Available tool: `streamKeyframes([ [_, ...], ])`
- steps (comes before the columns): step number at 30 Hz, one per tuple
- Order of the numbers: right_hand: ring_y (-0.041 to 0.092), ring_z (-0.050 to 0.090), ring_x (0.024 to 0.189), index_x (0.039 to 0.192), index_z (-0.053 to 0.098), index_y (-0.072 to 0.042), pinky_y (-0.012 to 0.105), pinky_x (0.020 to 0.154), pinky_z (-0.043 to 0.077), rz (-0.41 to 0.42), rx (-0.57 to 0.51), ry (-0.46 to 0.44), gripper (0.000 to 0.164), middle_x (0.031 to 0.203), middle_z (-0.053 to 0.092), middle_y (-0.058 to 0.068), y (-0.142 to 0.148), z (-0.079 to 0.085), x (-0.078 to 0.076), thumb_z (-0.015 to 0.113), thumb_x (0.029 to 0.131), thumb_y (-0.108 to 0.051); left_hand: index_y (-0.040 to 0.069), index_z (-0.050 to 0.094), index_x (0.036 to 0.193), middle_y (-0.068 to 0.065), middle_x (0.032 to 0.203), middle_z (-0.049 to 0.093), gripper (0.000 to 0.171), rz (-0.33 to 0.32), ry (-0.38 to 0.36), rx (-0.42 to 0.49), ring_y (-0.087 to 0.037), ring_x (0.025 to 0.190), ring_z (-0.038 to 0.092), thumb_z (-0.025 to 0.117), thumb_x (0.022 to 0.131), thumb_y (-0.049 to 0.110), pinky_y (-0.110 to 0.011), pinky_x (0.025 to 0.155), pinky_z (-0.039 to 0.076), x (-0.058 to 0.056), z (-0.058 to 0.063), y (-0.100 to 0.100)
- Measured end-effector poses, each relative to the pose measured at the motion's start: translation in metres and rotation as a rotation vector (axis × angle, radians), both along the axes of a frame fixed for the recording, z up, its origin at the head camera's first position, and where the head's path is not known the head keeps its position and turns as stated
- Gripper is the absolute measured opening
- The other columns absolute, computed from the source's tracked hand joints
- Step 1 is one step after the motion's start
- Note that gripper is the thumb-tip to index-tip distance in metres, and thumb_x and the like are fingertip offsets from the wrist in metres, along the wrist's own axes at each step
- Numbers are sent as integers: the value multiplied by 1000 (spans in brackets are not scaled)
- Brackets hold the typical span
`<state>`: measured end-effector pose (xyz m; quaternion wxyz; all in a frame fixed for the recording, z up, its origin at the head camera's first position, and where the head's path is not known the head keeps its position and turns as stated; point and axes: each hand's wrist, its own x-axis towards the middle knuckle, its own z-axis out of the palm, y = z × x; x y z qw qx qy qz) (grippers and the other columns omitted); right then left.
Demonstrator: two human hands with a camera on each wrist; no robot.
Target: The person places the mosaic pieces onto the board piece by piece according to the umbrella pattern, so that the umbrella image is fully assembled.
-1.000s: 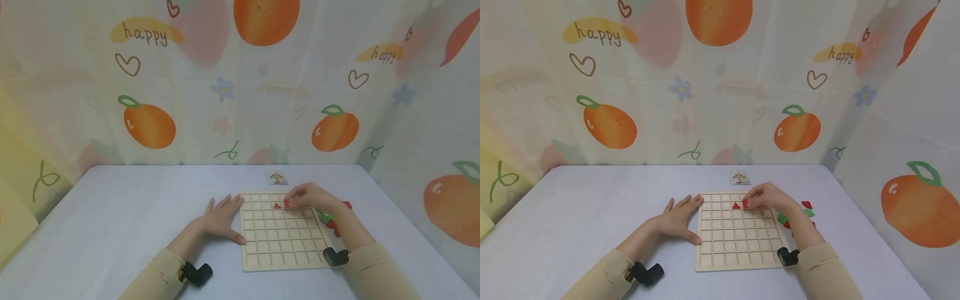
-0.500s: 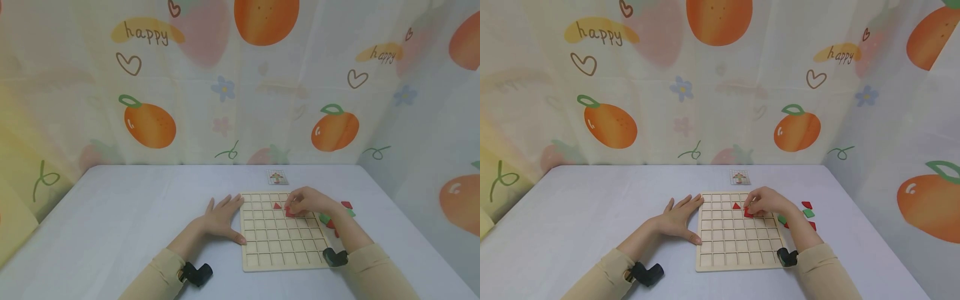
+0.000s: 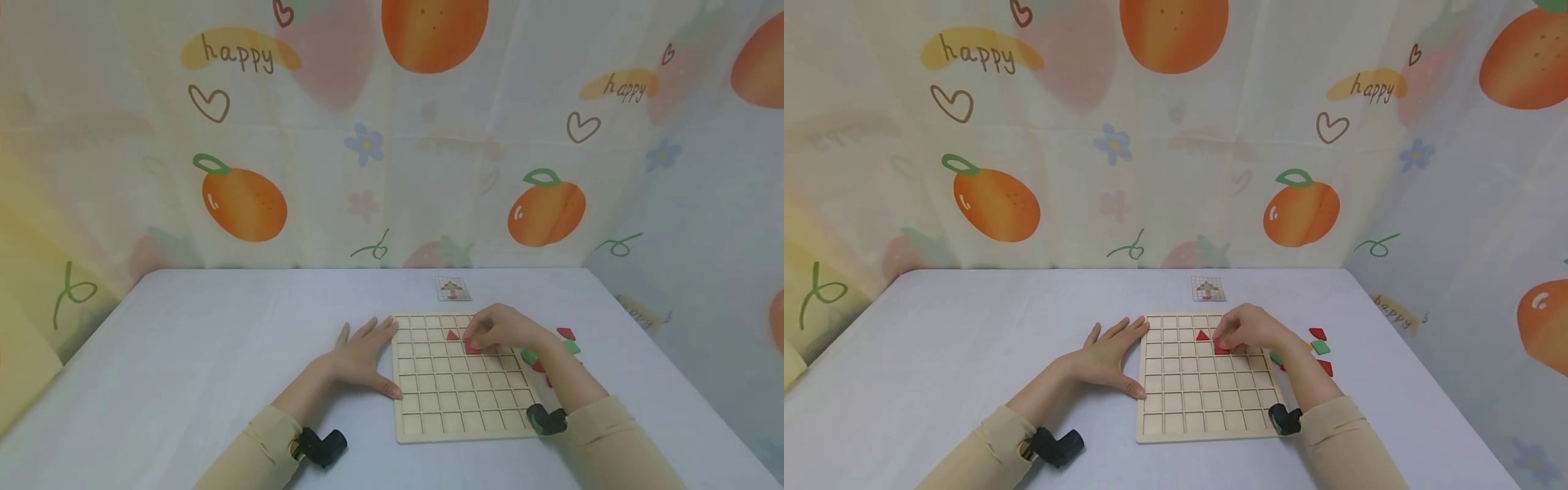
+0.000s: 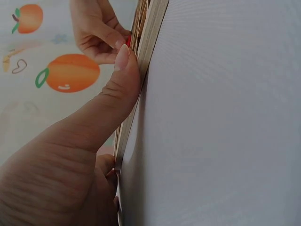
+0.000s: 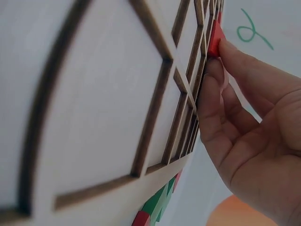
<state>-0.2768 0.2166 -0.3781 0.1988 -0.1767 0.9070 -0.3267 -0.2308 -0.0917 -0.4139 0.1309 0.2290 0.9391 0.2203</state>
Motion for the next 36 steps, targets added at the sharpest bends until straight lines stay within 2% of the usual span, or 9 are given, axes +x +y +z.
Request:
streamKeyframes([
  [7,12,59,67,91,76,-9,27,66,52,-8,11,19,8,76,71,-1,1,-2,-1,74,83,-9,15,20,159,1,169,14,123,-4,5,-13,-31,158,8,82,65,64,-69,120,-5,2,0,0],
  [17,13,57,66,92,75,-8,28,65,51,-2,-9,21,9,74,68,-2,1,-2,3,72,83,-7,15,21,159,0,169,14,122,-6,6,-8,-32,157,9,83,65,63,-70,120,-5,2,0,0],
  [25,14,57,66,93,75,-10,27,66,51,-27,16,14,8,74,66,-2,-2,-1,4,73,86,-13,14,20,159,-1,169,14,122,-7,13,-15,-33,157,9,82,65,63,-71,119,-4,2,-3,0],
  [31,15,60,71,97,74,-13,27,69,53,-76,40,5,13,81,70,0,-1,2,5,74,87,-21,13,21,159,-2,169,15,122,-11,12,-11,-33,157,9,82,66,63,-71,119,-4,3,-2,0],
  [36,16,61,84,100,74,-12,30,78,53,-105,48,70,15,94,73,3,9,8,4,71,88,-20,14,21,159,-1,169,15,122,-5,10,-12,-32,157,9,82,65,63,-70,120,-4,3,0,0],
])
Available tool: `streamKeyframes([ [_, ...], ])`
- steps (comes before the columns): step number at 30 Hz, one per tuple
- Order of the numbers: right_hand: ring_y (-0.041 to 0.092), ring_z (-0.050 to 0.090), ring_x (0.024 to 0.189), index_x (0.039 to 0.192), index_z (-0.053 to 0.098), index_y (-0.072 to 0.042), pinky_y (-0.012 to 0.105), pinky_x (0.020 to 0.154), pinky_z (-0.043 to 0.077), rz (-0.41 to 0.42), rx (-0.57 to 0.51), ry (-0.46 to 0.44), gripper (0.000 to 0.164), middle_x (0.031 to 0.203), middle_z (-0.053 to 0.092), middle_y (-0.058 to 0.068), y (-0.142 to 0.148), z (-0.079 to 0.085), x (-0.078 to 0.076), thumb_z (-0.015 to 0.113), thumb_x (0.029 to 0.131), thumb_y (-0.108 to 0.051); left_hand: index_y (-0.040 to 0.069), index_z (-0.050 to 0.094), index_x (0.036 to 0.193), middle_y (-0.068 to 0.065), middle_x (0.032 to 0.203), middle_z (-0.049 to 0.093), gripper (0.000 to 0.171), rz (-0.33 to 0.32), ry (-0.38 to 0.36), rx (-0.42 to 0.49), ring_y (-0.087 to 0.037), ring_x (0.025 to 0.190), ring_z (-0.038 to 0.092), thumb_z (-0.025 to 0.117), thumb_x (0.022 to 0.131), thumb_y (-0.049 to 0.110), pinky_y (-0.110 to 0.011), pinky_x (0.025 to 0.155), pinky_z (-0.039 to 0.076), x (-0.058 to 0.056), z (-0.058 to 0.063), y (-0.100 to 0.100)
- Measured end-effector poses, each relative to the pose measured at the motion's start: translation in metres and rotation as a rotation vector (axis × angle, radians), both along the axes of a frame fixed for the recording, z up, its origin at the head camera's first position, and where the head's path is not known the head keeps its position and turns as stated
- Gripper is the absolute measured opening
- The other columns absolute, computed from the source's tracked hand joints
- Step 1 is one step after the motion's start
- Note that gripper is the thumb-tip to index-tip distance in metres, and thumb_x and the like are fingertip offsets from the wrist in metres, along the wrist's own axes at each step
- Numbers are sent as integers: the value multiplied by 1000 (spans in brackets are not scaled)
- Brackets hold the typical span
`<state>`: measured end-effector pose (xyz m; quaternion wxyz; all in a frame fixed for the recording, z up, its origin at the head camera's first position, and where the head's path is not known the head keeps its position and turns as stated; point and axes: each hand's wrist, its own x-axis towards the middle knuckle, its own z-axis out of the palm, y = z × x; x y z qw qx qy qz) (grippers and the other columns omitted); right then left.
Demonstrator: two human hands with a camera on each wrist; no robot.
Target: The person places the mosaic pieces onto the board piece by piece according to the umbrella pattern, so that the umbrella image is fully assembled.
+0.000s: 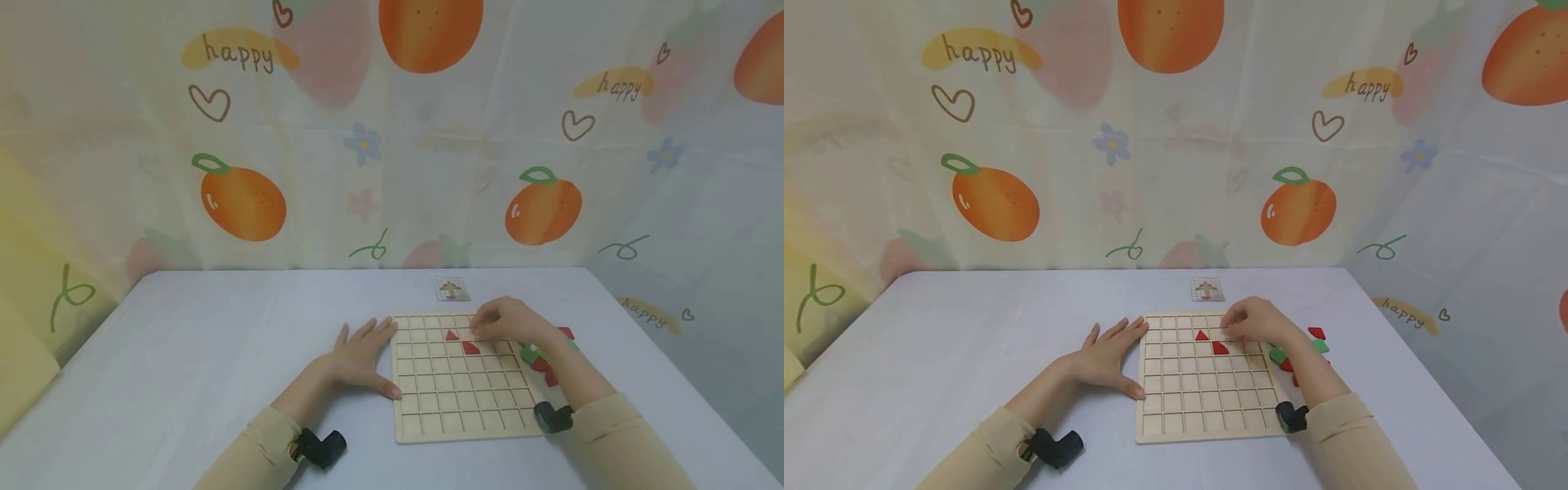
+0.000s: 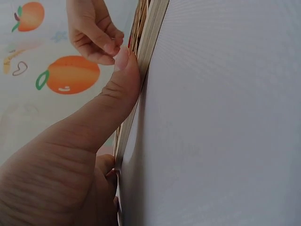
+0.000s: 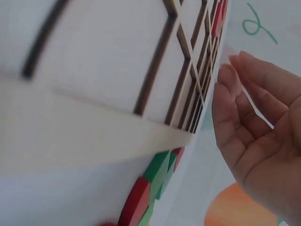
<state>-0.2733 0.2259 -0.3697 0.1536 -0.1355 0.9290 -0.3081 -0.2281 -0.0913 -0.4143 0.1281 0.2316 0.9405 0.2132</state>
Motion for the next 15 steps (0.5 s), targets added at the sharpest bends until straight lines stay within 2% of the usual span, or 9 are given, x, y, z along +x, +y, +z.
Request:
streamKeyframes([
  [6,20,62,94,106,73,-7,32,77,52,-27,21,96,20,105,74,9,15,7,-5,68,89,-17,14,20,159,0,169,15,123,2,-5,-1,-32,157,9,82,65,63,-70,120,-4,-1,1,1],
  [12,24,64,98,108,73,-7,41,85,55,-122,75,124,22,108,73,12,26,5,-10,68,90,-18,15,20,159,0,169,14,123,1,-12,0,-32,158,8,82,65,64,-69,120,-5,-2,2,1],
  [15,27,62,100,109,71,-5,45,88,54,-183,88,108,24,112,71,15,30,4,-9,67,91,-19,15,20,159,0,169,14,123,2,-16,2,-32,158,8,82,65,64,-69,120,-5,-2,3,2],
])
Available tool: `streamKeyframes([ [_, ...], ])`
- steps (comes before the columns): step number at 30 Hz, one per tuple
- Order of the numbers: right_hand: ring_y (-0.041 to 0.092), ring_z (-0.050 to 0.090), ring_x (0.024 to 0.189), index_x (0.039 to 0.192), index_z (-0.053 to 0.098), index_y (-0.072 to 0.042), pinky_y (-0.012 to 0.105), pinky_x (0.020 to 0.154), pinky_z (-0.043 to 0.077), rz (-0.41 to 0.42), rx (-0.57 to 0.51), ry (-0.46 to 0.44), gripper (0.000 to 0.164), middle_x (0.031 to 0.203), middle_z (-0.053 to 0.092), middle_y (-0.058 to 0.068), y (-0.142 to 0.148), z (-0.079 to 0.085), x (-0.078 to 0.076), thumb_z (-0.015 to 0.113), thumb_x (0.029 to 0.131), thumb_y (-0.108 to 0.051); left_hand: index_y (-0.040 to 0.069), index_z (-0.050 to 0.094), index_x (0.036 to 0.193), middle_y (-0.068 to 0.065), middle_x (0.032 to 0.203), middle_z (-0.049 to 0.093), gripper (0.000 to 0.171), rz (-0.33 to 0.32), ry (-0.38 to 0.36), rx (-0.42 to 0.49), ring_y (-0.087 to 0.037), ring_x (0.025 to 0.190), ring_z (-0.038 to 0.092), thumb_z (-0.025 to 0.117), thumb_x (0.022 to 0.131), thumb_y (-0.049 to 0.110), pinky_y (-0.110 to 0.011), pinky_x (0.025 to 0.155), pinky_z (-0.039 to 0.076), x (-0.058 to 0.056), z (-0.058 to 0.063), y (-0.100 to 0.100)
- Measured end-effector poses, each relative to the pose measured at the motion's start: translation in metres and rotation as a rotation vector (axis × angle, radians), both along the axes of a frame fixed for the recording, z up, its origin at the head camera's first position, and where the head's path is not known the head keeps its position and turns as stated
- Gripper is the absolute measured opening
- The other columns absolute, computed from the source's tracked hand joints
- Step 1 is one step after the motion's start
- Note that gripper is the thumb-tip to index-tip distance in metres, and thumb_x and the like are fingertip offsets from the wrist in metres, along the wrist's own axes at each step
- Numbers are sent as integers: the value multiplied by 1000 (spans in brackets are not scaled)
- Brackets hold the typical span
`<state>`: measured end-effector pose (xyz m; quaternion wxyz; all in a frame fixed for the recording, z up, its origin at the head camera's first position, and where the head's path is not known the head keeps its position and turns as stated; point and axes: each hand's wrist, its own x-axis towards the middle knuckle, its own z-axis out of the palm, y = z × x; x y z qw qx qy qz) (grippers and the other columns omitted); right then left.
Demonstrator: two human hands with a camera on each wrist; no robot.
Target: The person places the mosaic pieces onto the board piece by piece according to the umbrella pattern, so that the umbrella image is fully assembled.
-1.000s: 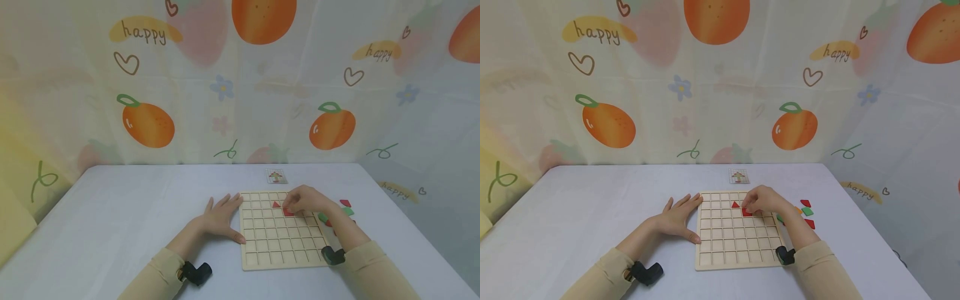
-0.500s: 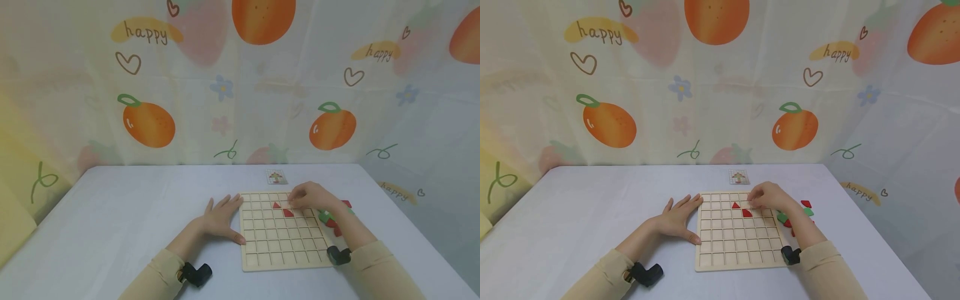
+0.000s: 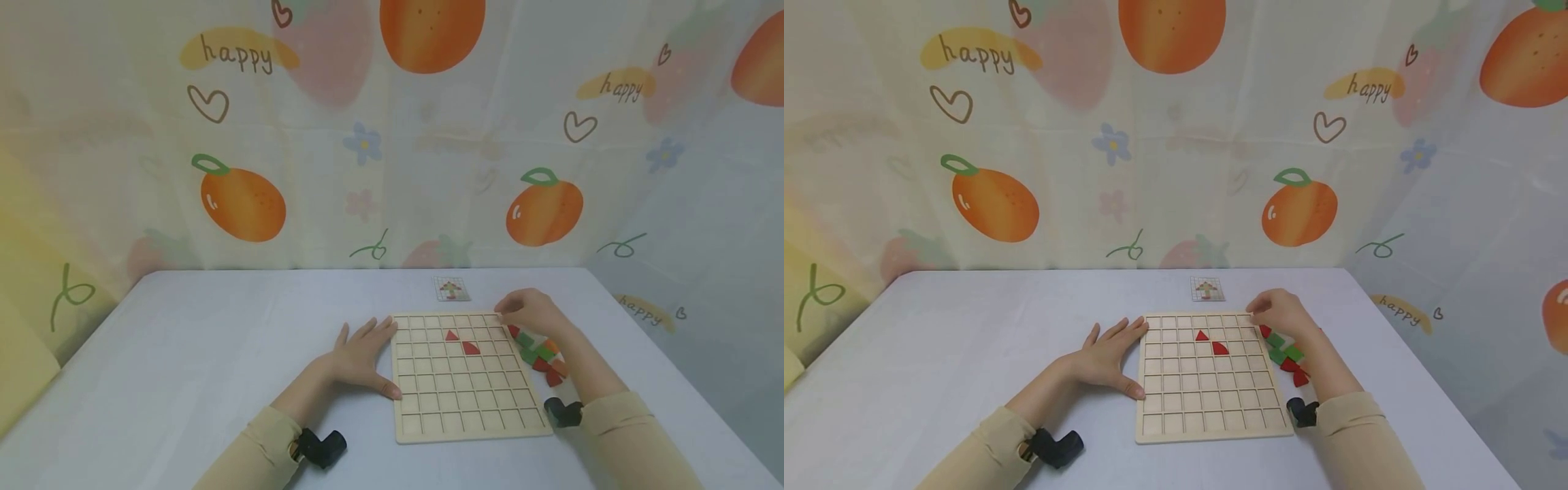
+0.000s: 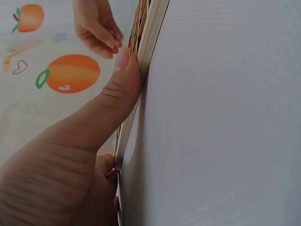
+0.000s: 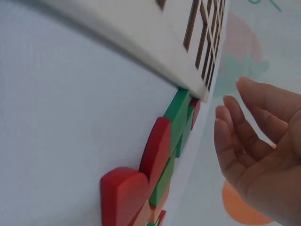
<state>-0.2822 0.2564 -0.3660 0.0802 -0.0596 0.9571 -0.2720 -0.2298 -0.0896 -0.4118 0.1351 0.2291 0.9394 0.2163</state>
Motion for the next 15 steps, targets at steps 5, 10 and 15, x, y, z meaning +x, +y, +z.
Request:
streamKeyframes([
  [5,34,59,106,115,66,-1,51,91,51,-73,-3,-44,30,118,65,21,7,-1,6,63,93,-21,14,21,159,0,169,15,123,2,5,-2,-32,157,9,83,64,63,-69,120,-5,0,1,1],
  [10,34,57,105,118,64,0,49,90,52,-122,-3,-112,34,120,64,22,15,-4,8,64,93,-23,14,21,159,-1,169,15,123,4,8,-1,-32,157,10,83,64,63,-69,120,-5,0,0,1],
  [15,31,57,100,115,65,0,45,85,52,-130,-5,-145,34,116,65,21,19,-5,6,66,92,-25,14,21,159,-1,169,15,123,5,6,3,-32,157,9,83,64,63,-69,120,-5,1,1,0],
])
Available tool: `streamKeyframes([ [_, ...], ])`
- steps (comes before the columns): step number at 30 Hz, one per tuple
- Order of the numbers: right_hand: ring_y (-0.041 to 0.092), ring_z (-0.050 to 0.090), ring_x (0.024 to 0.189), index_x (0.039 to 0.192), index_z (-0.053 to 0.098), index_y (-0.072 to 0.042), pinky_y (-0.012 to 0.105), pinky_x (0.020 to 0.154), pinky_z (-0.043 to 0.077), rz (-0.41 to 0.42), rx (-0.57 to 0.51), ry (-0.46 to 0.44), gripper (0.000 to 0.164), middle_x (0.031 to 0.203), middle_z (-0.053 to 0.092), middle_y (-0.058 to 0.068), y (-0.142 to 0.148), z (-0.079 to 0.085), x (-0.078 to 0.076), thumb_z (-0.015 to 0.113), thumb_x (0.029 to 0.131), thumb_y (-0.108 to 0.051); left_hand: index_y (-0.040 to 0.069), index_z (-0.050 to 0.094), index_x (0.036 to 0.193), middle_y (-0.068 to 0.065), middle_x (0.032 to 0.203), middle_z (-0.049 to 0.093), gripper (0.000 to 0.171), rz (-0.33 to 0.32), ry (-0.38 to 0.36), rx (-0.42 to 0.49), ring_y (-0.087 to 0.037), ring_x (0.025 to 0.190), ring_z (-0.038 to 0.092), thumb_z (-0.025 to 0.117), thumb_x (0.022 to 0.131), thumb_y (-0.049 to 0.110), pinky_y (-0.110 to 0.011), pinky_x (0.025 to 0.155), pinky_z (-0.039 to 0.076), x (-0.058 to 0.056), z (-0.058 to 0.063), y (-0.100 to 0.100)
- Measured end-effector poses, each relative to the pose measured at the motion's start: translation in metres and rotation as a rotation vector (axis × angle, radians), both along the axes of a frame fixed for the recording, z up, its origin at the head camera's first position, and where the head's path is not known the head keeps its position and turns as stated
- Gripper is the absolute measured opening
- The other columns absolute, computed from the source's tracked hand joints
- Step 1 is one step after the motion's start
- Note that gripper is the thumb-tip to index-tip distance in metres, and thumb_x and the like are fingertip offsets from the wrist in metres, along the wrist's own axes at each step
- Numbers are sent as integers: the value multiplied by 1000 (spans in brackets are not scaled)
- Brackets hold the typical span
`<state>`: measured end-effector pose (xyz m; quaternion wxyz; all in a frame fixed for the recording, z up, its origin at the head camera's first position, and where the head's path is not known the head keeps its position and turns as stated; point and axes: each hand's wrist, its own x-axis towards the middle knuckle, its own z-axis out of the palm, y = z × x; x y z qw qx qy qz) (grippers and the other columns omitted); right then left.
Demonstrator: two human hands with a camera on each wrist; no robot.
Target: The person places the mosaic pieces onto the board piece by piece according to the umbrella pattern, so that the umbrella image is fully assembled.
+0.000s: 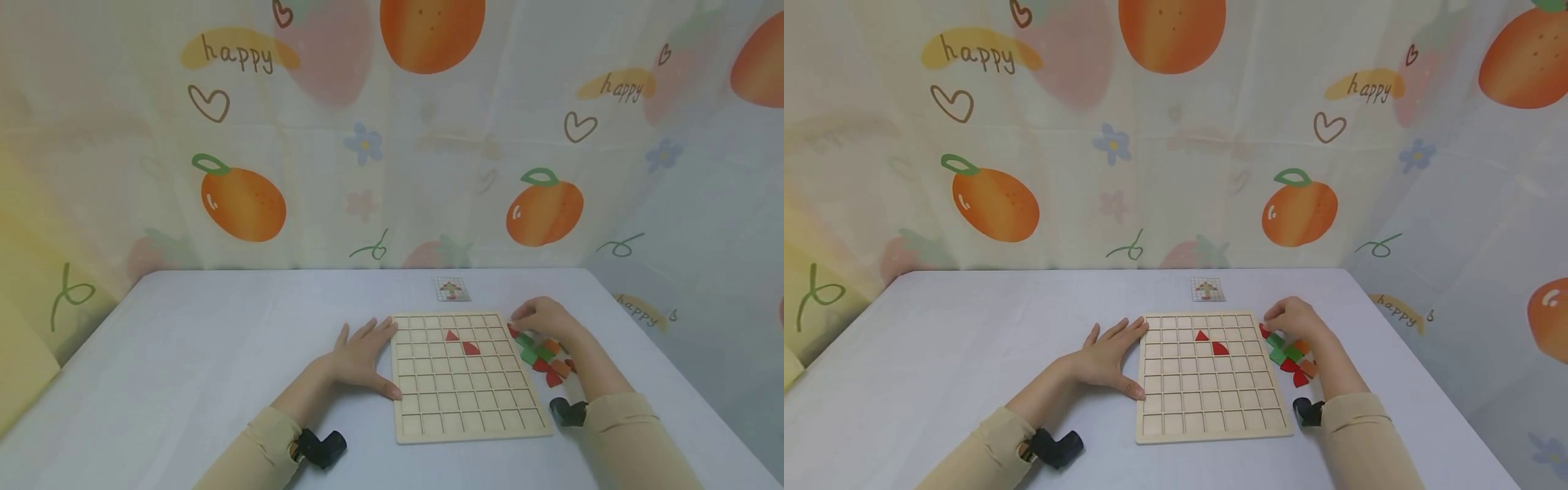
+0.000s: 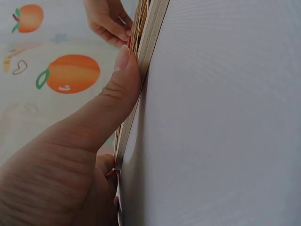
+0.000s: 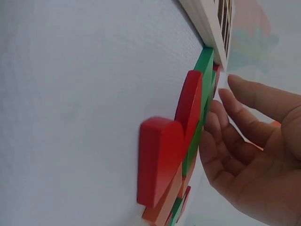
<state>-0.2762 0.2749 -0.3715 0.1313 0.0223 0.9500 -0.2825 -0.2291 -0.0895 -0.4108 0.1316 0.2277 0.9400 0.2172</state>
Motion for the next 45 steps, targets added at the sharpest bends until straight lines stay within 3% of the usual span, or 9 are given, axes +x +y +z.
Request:
streamKeyframes([
  [9,32,55,102,117,63,-2,46,85,50,33,3,-59,37,119,63,20,5,-4,-4,70,88,-25,14,21,158,-1,168,15,123,7,-9,11,-32,157,9,83,64,62,-69,120,-5,1,2,0],
  [27,28,54,97,109,65,-3,40,80,48,64,-12,-37,27,108,64,15,8,-7,-1,68,90,-22,15,21,159,0,169,14,123,4,-17,15,-31,158,8,83,64,64,-69,120,-6,-1,0,0],
  [45,25,55,96,106,67,-9,28,71,48,-3,-22,40,28,106,65,13,9,-14,-4,73,87,-28,15,21,159,0,169,14,122,-1,-17,6,-31,158,8,82,65,63,-69,120,-6,1,2,-1],
])
